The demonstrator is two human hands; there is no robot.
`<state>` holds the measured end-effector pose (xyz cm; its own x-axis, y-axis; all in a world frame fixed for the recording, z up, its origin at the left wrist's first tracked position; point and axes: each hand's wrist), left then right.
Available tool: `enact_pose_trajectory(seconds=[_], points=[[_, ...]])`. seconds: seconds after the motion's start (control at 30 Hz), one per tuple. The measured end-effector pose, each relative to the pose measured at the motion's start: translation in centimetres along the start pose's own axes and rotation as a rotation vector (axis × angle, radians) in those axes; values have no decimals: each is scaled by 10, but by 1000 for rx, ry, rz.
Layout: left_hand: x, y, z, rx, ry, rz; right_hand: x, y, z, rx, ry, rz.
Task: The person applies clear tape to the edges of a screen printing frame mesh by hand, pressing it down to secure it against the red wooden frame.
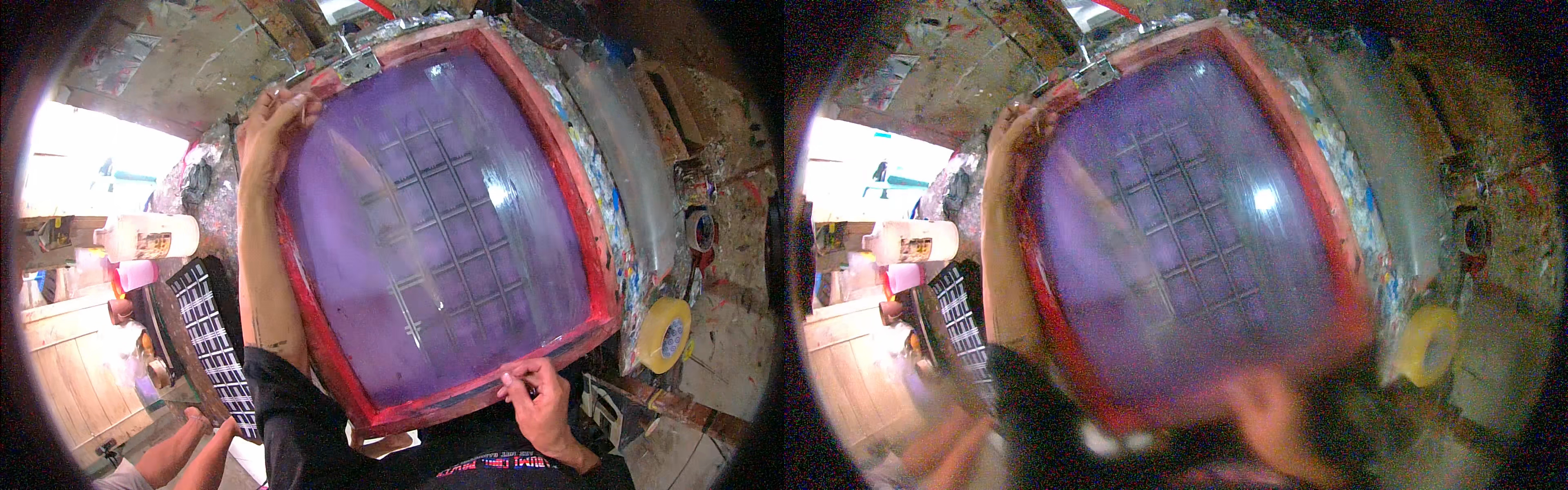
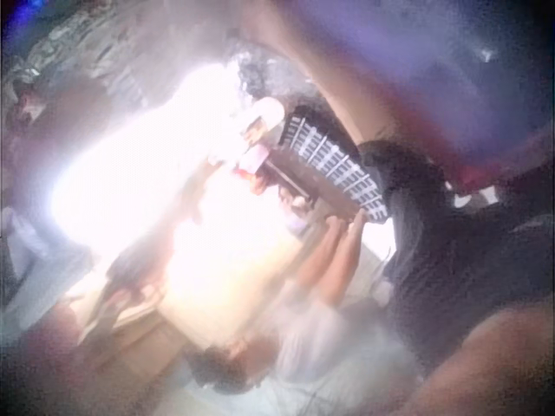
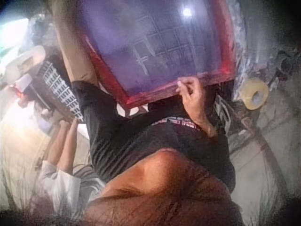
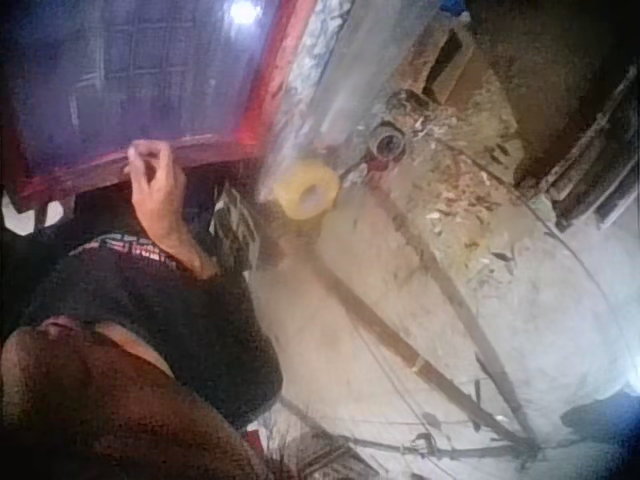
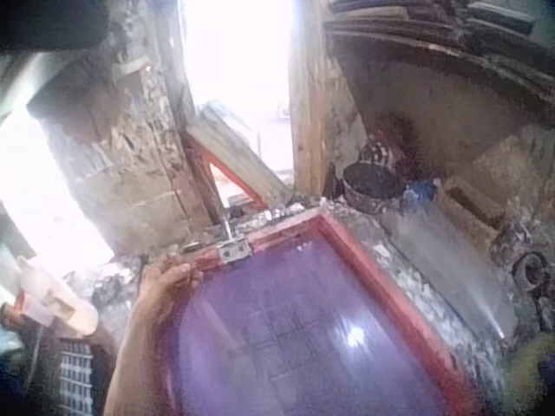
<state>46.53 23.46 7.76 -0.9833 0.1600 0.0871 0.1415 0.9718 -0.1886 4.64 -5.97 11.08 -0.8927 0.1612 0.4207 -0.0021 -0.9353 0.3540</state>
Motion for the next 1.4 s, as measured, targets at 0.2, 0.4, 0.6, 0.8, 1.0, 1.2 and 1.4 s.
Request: enact_pose_trajectory(seconds=[0.2, 0.4, 0.6, 0.8, 1.0, 1.2, 1.4], points=[[8, 2, 2, 7, -75, -35, -12, 19, 9, 220, 88, -259], [10, -9, -19, -222, -35, -71, -9, 5, 18, 40, -55, 28], [12, -34, -1, -901, -250, -272, -16, -21, 27, 330, 336, 225], [-6, -32, 31, -949, -420, -305, -31, -25, 33, 312, 252, 304], [-8, -27, 41, -959, -408, -342, -36, -28, 30, 326, 165, 356], [-13, -24, 43, -918, -247, -313, -45, -28, 31, 301, 104, 404], [-14, -23, 44, -869, -249, -263, -49, -27, 31, 279, 82, 418]])
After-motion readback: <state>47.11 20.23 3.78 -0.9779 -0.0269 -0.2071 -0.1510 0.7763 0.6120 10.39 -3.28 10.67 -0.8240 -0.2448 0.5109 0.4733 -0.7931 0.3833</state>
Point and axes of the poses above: each hand's wrist, its own x-axis away from the middle knuckle, its own y-axis out of the back of the hand, z = x × y, and after that the axes turned 5 degrees about y, right-handed
